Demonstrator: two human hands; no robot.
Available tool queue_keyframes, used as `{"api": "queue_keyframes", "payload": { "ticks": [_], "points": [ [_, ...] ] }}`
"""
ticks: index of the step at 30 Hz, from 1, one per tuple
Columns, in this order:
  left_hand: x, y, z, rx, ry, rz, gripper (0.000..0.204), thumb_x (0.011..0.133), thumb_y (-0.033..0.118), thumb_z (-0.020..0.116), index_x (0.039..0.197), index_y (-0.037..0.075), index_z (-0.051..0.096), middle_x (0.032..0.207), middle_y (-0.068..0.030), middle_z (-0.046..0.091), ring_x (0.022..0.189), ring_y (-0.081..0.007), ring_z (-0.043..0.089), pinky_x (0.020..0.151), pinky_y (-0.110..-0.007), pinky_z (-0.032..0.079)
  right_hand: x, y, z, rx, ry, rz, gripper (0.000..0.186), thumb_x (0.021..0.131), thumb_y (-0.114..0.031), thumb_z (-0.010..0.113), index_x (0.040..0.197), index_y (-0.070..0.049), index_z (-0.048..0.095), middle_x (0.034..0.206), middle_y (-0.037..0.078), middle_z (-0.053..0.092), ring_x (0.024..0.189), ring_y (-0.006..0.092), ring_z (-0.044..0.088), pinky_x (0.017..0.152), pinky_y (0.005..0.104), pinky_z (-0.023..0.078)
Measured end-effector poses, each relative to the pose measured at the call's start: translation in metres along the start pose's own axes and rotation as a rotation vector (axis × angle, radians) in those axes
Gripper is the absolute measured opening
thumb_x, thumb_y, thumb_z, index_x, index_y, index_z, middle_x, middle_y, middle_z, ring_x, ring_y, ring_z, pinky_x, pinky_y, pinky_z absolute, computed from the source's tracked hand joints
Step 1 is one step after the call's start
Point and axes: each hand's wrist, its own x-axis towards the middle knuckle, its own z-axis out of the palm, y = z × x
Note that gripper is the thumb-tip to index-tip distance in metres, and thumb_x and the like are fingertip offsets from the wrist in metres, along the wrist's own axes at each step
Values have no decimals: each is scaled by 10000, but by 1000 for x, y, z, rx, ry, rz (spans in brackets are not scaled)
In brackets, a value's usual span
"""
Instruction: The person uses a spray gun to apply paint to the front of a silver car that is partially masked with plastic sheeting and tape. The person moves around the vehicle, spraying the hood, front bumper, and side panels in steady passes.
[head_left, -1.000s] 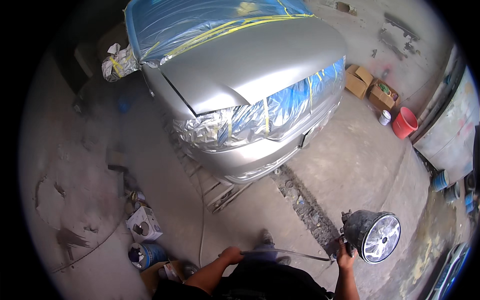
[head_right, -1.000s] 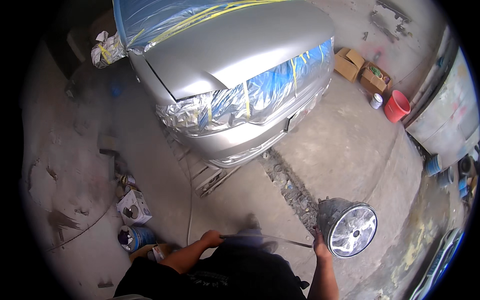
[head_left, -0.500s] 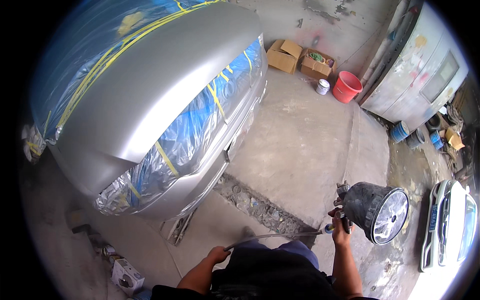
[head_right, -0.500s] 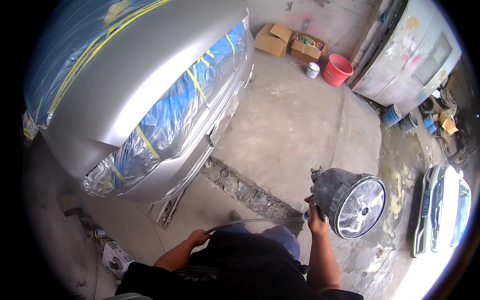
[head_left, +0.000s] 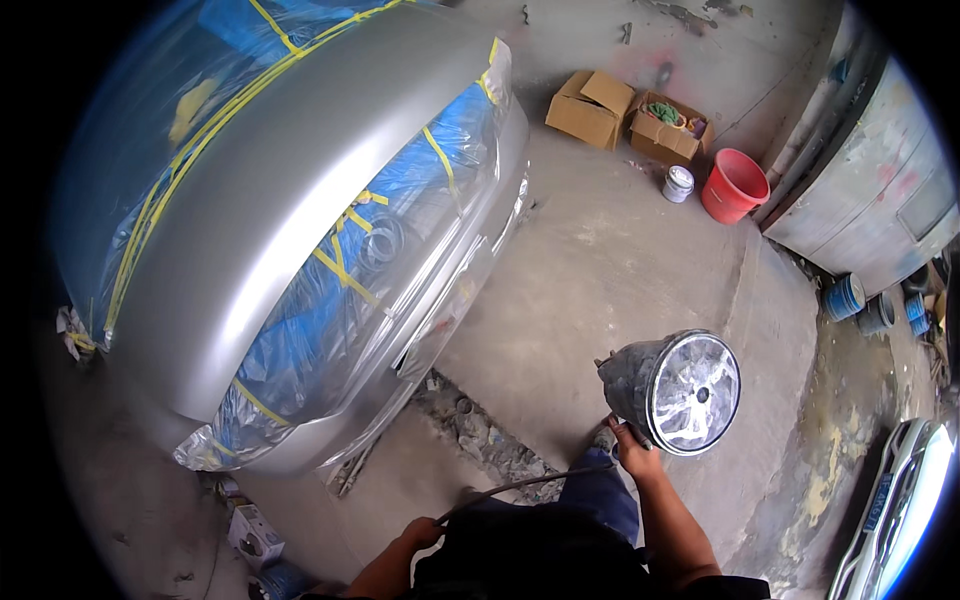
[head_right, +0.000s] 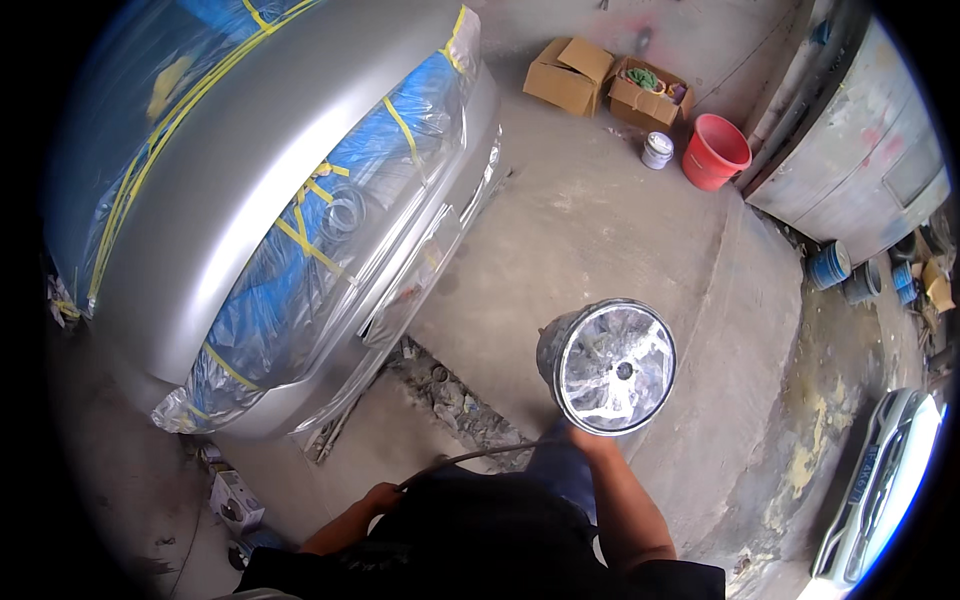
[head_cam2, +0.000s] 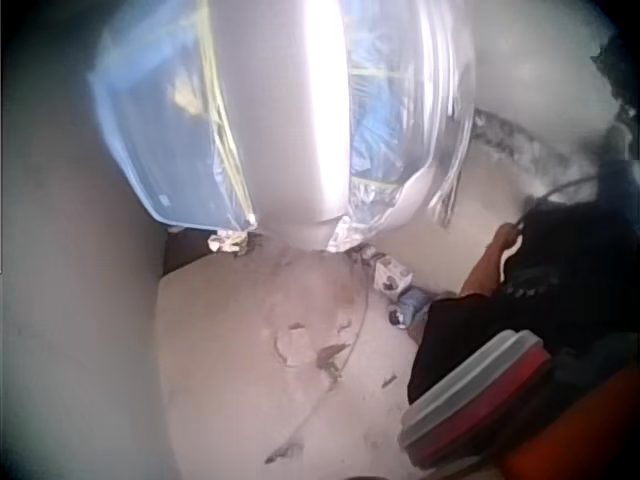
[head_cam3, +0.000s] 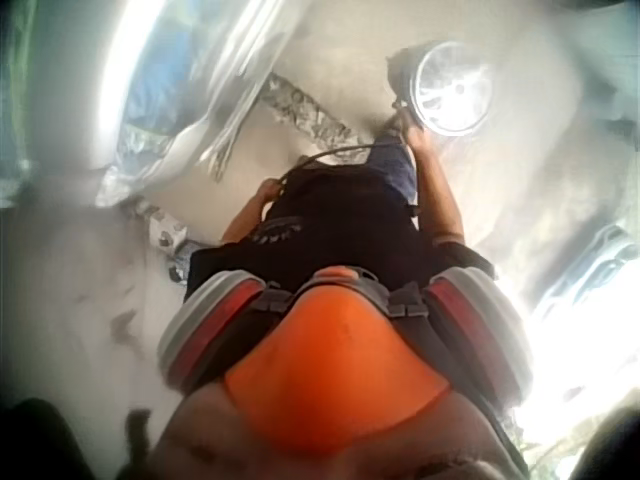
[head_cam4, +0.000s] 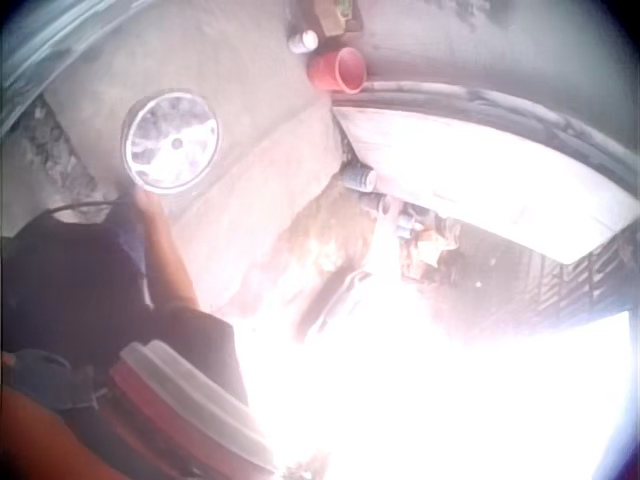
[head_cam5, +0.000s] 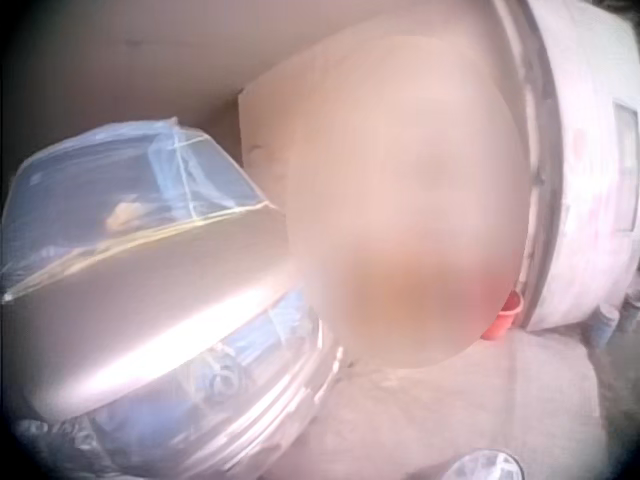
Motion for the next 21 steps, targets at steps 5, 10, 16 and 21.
{"api": "queue_keyframes", "payload": {
  "ticks": [5, 10, 16, 21],
  "points": [
    [-32, 97, 3, -94, 139, -102, 405, 816, 423, 530, 912, 56, 672, 888, -213, 646, 884, -388, 610, 777, -455, 477, 120, -34, -16, 511, -302, 227, 178, 869, -65, 610, 1032, -17, 559, 862, 46, 599, 774, 138, 577, 711, 293, 486],
    [-26, 184, -24, -106, 176, -130, 395, 813, 402, 516, 870, 37, 654, 871, -212, 645, 871, -398, 605, 781, -464, 476, 211, -40, -3, 550, -602, 346, 266, 867, -79, 613, 1111, -27, 522, 862, 32, 591, 725, 103, 557, 657, 272, 485],
    [26, 234, -23, -225, 163, -142, 406, 811, 419, 515, 860, 39, 650, 879, -211, 645, 873, -394, 607, 781, -471, 477, 301, -2, 38, 424, -853, 348, 307, 878, -135, 611, 1162, -59, 519, 831, 23, 573, 679, 105, 558, 608, 266, 488],
    [63, 259, -40, -311, 126, -146, 389, 800, 411, 542, 879, 49, 661, 890, -208, 646, 885, -383, 611, 779, -467, 479, 380, -8, 22, 264, -623, 345, 216, 877, -262, 620, 920, -66, 539, 659, 19, 565, 531, 82, 520, 483, 232, 417]
  ]
}}
